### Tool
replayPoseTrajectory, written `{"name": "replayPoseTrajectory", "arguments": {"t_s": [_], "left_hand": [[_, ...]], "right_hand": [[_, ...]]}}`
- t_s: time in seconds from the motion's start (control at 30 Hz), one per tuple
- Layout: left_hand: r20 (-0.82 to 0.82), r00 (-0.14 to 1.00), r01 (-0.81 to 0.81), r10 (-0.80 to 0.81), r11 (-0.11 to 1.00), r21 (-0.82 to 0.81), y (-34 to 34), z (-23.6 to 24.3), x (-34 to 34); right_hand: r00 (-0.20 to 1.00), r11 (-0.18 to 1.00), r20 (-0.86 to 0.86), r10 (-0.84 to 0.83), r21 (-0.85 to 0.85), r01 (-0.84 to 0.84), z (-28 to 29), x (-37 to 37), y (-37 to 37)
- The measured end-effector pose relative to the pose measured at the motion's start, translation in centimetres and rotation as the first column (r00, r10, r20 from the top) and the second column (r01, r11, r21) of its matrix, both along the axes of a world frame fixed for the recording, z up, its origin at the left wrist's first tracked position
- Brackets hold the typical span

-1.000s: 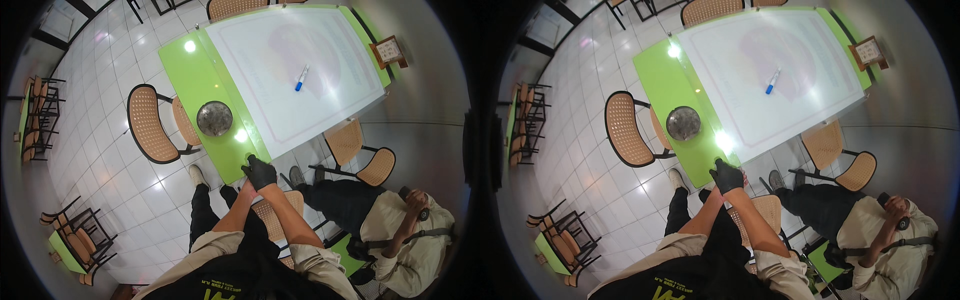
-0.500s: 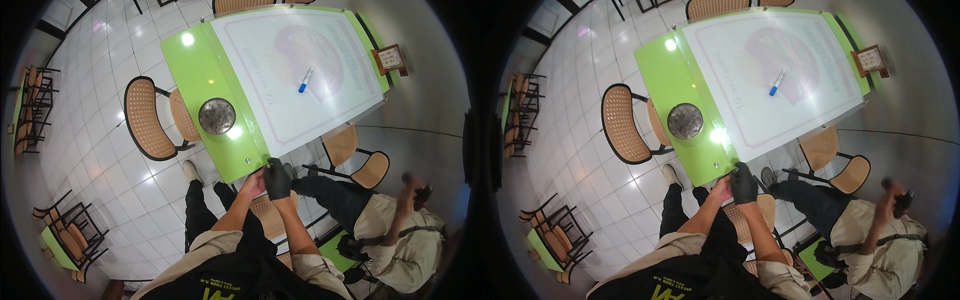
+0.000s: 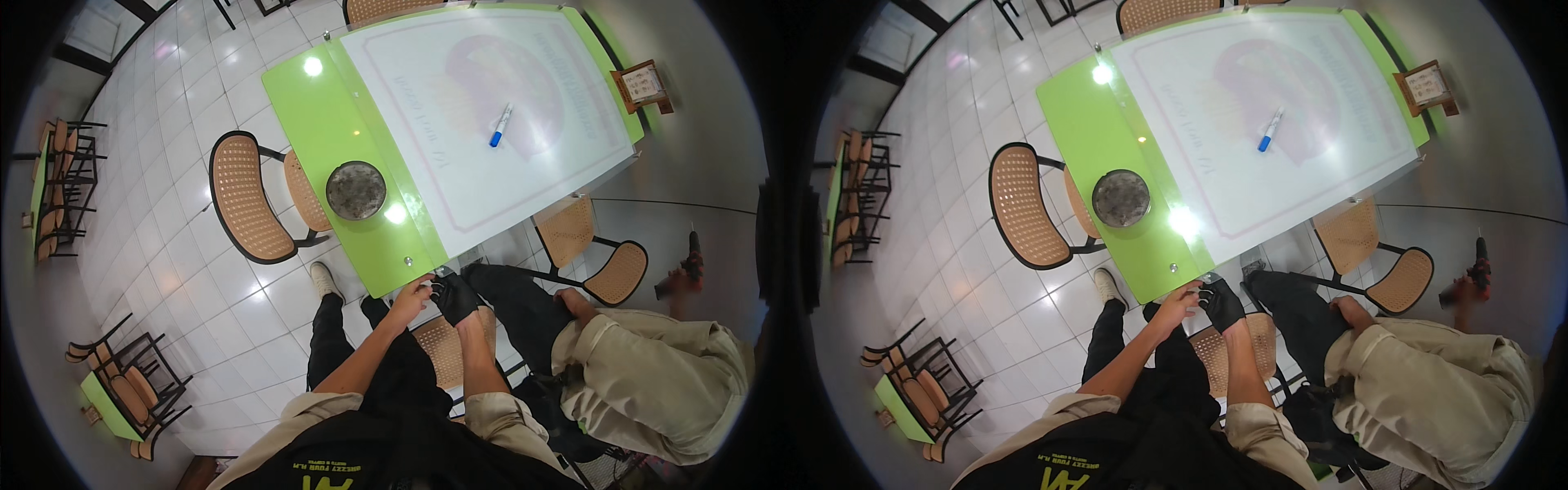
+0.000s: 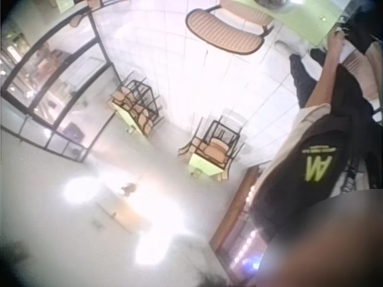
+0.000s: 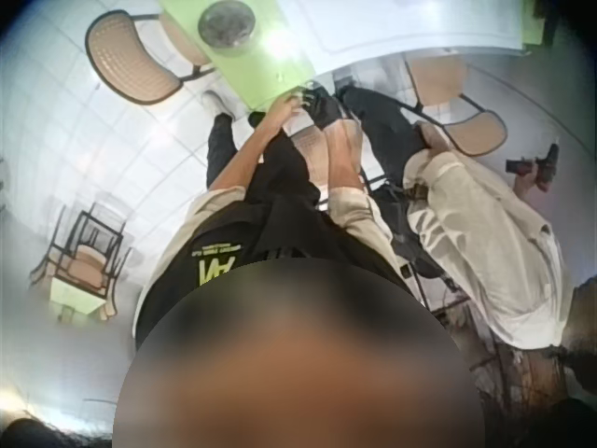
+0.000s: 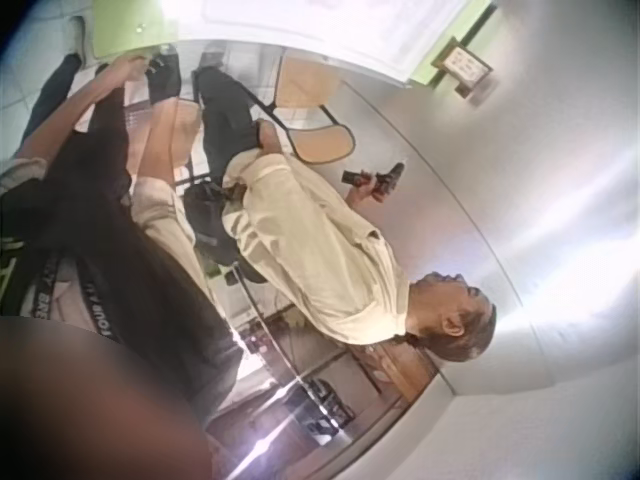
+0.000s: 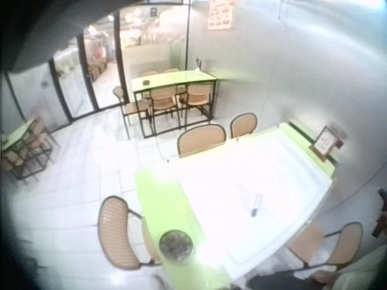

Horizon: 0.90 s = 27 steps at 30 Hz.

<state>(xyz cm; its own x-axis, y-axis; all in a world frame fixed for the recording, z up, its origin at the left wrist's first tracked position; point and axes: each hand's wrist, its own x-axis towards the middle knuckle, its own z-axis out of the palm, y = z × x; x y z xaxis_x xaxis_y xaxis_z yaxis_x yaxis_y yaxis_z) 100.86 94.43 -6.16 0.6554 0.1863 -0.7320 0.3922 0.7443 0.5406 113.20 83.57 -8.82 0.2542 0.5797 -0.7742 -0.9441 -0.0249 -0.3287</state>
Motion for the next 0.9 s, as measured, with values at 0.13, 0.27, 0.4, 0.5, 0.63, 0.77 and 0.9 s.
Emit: {"name": "replayPoseTrajectory", "arguments": {"t_s": [0.13,0.27,0.4,0.5,0.63,0.77,0.9], "left_hand": [[-0.013,0.982,0.179,-0.187,0.918,0.354,0.4,0.6,-1.7],[0.076,0.997,0.027,-0.031,0.998,0.056,1.2,0.7,-2.3],[-0.032,0.989,0.149,-0.147,0.987,0.058,0.7,-2.6,-9.4],[-0.212,0.962,0.196,-0.173,0.976,0.091,2.1,-5.7,-18.0],[-0.472,0.877,-0.053,0.095,0.993,0.102,5.4,-8.3,-29.7],[-0.526,0.818,-0.185,0.231,0.973,0.140,8.3,-8.4,-38.1],[-0.509,0.820,-0.223,0.264,0.965,0.140,10.5,-10.5,-43.7]], "right_hand": [[0.973,0.980,-0.136,-0.189,0.036,0.195,-1.3,-1.0,0.9],[0.984,0.968,0.092,-0.155,0.215,0.132,-6.0,-0.3,1.0],[0.967,0.973,-0.114,-0.228,-0.061,0.222,-11.3,-0.7,-3.3],[0.995,0.897,-0.046,-0.093,-0.437,0.064,-11.2,-2.7,-6.4],[1.000,0.851,0.009,0.030,-0.524,-0.021,-10.0,-5.6,-9.5],[0.988,0.818,0.060,0.141,-0.569,-0.083,-9.7,-8.2,-9.1],[0.955,0.762,0.123,0.271,-0.634,-0.135,-11.0,-12.2,-7.4]]}}
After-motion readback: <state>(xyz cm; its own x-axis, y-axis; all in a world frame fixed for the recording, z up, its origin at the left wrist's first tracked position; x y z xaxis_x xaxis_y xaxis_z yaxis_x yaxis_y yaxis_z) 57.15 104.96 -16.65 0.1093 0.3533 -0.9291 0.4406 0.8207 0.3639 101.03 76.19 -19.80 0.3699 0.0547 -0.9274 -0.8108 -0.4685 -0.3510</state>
